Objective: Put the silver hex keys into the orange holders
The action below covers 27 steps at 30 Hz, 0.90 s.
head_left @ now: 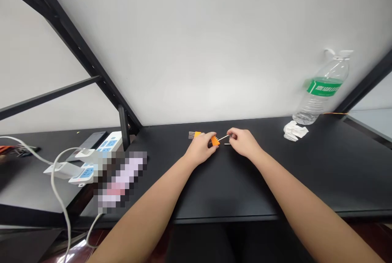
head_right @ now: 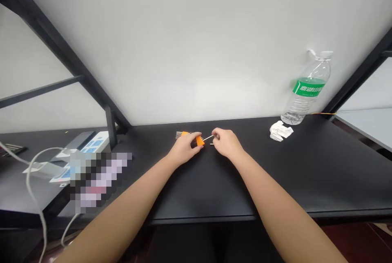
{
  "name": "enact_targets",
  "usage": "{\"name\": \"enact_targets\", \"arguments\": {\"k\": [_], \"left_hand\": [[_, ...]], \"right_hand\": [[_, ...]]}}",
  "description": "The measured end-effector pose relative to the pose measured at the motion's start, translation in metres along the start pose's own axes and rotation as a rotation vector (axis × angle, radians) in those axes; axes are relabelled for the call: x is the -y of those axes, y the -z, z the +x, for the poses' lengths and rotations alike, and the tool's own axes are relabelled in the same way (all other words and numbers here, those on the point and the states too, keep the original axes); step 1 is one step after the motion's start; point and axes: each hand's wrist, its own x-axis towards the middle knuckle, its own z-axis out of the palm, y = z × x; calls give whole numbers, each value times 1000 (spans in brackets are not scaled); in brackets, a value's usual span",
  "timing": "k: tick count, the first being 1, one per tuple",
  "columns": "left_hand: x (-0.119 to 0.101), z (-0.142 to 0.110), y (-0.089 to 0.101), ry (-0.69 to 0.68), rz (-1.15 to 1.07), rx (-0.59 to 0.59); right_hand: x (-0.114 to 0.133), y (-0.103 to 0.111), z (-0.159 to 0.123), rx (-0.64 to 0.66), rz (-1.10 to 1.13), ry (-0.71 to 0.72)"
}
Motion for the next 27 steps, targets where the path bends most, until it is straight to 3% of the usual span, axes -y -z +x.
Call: {"name": "enact_targets", "arguments": {"k": [3,7,10,14,17,22,27], "left_hand": [[6,-1,0,31,-20,-13],[10,-3,3,91,-106,-16],[8,-3,4,88,-131,-16],[4,-3,4,48,-185,-2],[0,-4,4,-5,-197,-1],[-8,-5,6,-60,-216,-41],[-8,-5,4,-89,-185,-39]], "right_hand": [[-15,13,4,-33,-91,-98],[-37,26,5,155,-195,-167],[-41,23,3,225,-220,-93],[-31,10,-1,250,-221,39],[-19,4,-4,197,-182,132],[2,-3,-7,99,118,338],[13,-16,-5,53,241,284]]}}
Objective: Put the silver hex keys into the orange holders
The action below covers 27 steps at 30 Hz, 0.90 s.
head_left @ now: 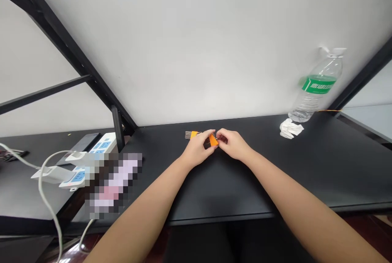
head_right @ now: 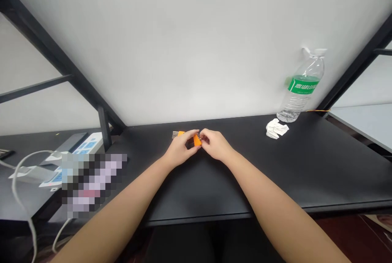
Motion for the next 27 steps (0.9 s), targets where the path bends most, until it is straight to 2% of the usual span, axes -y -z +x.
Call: {"name": "enact_targets", "arguments": {"k": [3,6,9,12,17,19,24,27], "left_hand": [[6,1,1,44,107,28],[13,1,4,93,205,67],[15,0,6,117,206,69],[13,0,7,100,145,70],[9,0,6,79,66,75],[8,0,5,68,38,71],[2,-1,3,40,-62,50],[-1,0,1,21,-111,49]], "right_hand": [[-7,8,2,-66,-43,-119],[-19,26,2,-101,-178,-281],[-29,39,0,4,-304,-350],[-32,36,-3,136,-339,-313],[-23,17,-7,228,-300,-188],[-18,14,-7,210,-282,-161],[-7,11,-4,30,-103,-13],[-1,5,-1,4,-31,33]]}}
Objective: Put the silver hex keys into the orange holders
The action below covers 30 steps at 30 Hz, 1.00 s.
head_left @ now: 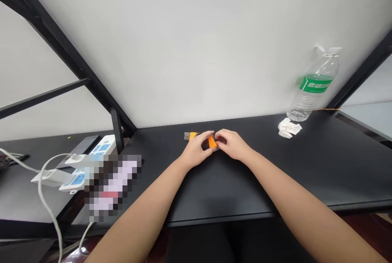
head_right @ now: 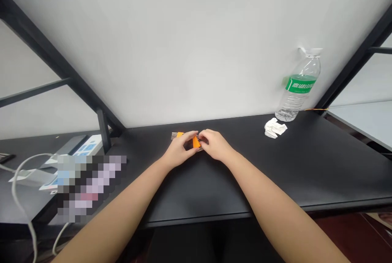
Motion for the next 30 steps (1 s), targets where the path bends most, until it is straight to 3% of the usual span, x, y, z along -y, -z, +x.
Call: {"name": "enact_targets", "arguments": {"k": [5,8,11,20,26,30], "left_hand": [[4,2,0,-14,59,13],[9,2,3,39,163,25],[12,0,7,78,186,27],[6,0,4,53,78,51],[-3,-1,2,22,1,31],[-7,1,1,-26,-37,46]], "right_hand": [[-1,-5,3,-44,-80,-43],[-11,5,5,-55,-149,-185],[-24,14,4,25,-236,-281],[-18,6,-5,239,-219,-146],[-7,2,-1,21,-29,-77],[-4,-6,3,-27,56,-44]]}}
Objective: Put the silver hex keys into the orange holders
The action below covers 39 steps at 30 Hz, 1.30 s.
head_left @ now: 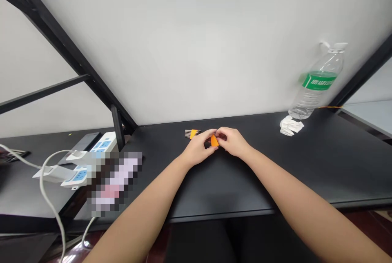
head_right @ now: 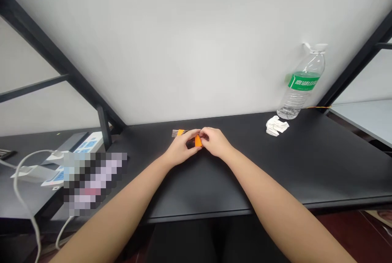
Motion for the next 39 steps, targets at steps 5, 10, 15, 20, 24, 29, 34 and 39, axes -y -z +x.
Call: {"name": "enact_targets", "arguments": {"k": [5,10,15,20,24,29,34,39], "left_hand": [[5,2,-1,30,75,-11],[5,0,-1,45,-1,5],[3,-1,-2,70,-57,8],[4,0,-2,64,-59,31],[4,-1,0,67,-58,57],[2,0,1,36,-24,76],[7,1,6,56,130,60],[18,-3,15,134,218,39]], "right_hand": [[-2,-3,0,-59,-74,1],[-2,0,0,-42,-35,21],[-1,-2,2,-17,-97,57],[-2,-3,2,5,-203,97],[-3,-3,1,30,-241,139],[-1,-2,-1,4,-246,162],[-3,10,-1,-93,-234,41],[-18,28,0,-39,-241,-294]]}}
